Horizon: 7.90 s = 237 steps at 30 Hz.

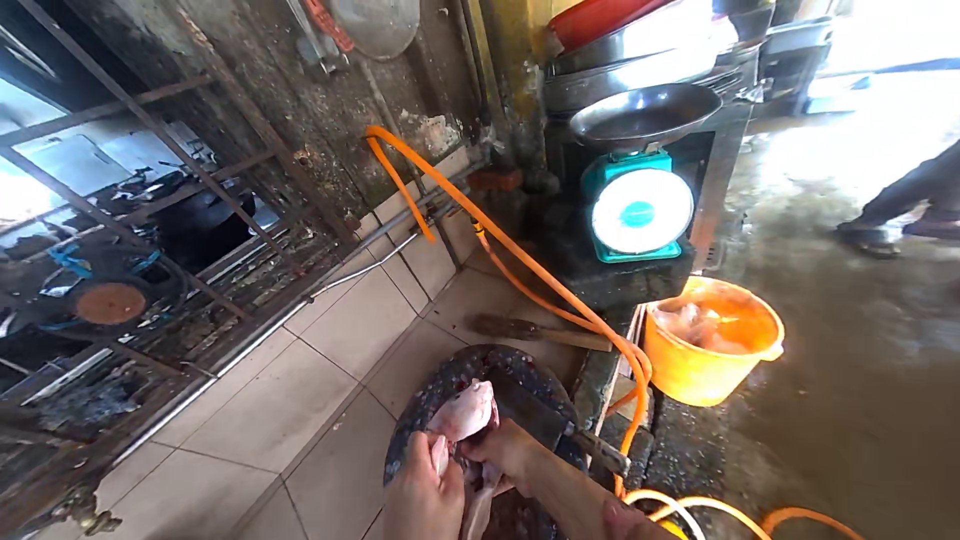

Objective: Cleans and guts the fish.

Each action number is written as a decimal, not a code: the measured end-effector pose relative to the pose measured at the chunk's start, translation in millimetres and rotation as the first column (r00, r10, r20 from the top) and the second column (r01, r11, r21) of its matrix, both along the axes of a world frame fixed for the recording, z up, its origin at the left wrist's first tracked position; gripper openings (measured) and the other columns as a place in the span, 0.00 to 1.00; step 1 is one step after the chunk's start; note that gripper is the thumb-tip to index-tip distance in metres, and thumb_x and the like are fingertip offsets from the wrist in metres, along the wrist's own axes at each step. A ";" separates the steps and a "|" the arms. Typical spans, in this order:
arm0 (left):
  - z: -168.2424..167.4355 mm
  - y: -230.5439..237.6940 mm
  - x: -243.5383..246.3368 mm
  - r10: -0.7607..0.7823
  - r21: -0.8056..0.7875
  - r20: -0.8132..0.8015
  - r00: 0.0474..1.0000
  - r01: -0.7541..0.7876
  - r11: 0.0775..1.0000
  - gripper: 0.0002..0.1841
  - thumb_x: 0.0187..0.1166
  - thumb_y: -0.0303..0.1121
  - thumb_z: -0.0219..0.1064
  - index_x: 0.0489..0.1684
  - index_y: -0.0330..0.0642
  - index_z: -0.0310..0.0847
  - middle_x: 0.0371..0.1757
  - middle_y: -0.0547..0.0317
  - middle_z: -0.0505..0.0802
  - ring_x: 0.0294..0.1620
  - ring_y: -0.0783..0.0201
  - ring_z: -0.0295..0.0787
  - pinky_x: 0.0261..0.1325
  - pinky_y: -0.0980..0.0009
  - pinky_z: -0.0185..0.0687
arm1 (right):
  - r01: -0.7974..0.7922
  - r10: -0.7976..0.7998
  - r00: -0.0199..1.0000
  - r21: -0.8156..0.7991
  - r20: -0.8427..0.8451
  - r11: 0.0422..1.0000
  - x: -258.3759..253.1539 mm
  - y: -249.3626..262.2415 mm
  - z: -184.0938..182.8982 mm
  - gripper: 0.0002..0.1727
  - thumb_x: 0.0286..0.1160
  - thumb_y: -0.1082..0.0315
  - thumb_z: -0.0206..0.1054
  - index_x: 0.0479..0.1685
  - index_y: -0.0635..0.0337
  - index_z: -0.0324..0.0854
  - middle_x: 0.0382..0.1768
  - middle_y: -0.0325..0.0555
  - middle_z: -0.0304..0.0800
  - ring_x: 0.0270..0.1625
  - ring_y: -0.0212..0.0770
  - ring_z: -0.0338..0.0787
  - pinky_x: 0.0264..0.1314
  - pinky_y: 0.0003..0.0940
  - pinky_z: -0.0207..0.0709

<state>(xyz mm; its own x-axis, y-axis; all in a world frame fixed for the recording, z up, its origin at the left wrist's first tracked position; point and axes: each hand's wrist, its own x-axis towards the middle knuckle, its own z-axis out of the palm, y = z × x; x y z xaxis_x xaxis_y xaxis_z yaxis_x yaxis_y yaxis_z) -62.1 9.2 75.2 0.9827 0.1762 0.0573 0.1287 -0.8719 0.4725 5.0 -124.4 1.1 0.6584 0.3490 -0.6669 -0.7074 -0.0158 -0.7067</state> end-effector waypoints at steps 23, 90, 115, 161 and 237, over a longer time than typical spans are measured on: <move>10.7 22.2 -48.5 0.737 -0.552 0.082 0.671 -0.586 0.594 0.20 0.73 0.30 0.73 0.60 0.30 0.78 0.44 0.42 0.91 0.45 0.51 0.90 0.49 0.48 0.87 | -0.458 0.434 0.828 -0.017 0.355 0.889 56.7 8.1 52.1 0.37 0.79 0.35 0.65 0.75 0.55 0.76 0.52 0.56 0.92 0.48 0.55 0.94 0.49 0.55 0.88; 12.4 367.2 -36.7 0.672 -0.064 -0.214 0.709 -0.697 0.714 0.20 0.79 0.45 0.68 0.62 0.43 0.83 0.45 0.48 0.94 0.50 0.48 0.93 0.56 0.42 0.85 | -0.465 0.468 0.883 -0.074 0.025 0.882 18.5 416.9 5.1 0.26 0.72 0.58 0.79 0.63 0.64 0.78 0.51 0.60 0.89 0.50 0.54 0.93 0.46 0.52 0.89; 78.3 391.2 -82.3 0.500 0.230 -0.213 0.839 -0.454 0.861 0.17 0.78 0.41 0.64 0.56 0.39 0.83 0.39 0.46 0.93 0.45 0.45 0.92 0.50 0.43 0.85 | -0.811 0.795 0.505 -0.131 0.336 0.571 24.6 439.8 57.8 0.25 0.67 0.59 0.81 0.61 0.59 0.81 0.45 0.52 0.93 0.42 0.46 0.95 0.42 0.45 0.90; 57.5 319.1 -94.8 0.830 -0.425 0.025 0.557 -0.746 0.513 0.20 0.63 0.34 0.72 0.54 0.38 0.79 0.36 0.51 0.90 0.40 0.53 0.89 0.42 0.45 0.85 | -0.206 0.281 -0.392 -0.382 0.876 0.901 -28.0 409.0 65.0 0.16 0.65 0.62 0.73 0.53 0.49 0.91 0.53 0.39 0.97 0.60 0.47 0.93 0.63 0.60 0.81; -62.9 339.8 -88.2 0.913 -0.632 -0.139 0.384 -0.744 0.217 0.24 0.65 0.26 0.72 0.61 0.29 0.74 0.42 0.41 0.90 0.42 0.49 0.90 0.46 0.45 0.86 | -0.193 0.472 0.568 -0.448 0.675 0.873 3.4 436.9 -14.3 0.16 0.83 0.62 0.63 0.46 0.69 0.88 0.34 0.54 0.92 0.40 0.50 0.93 0.49 0.53 0.86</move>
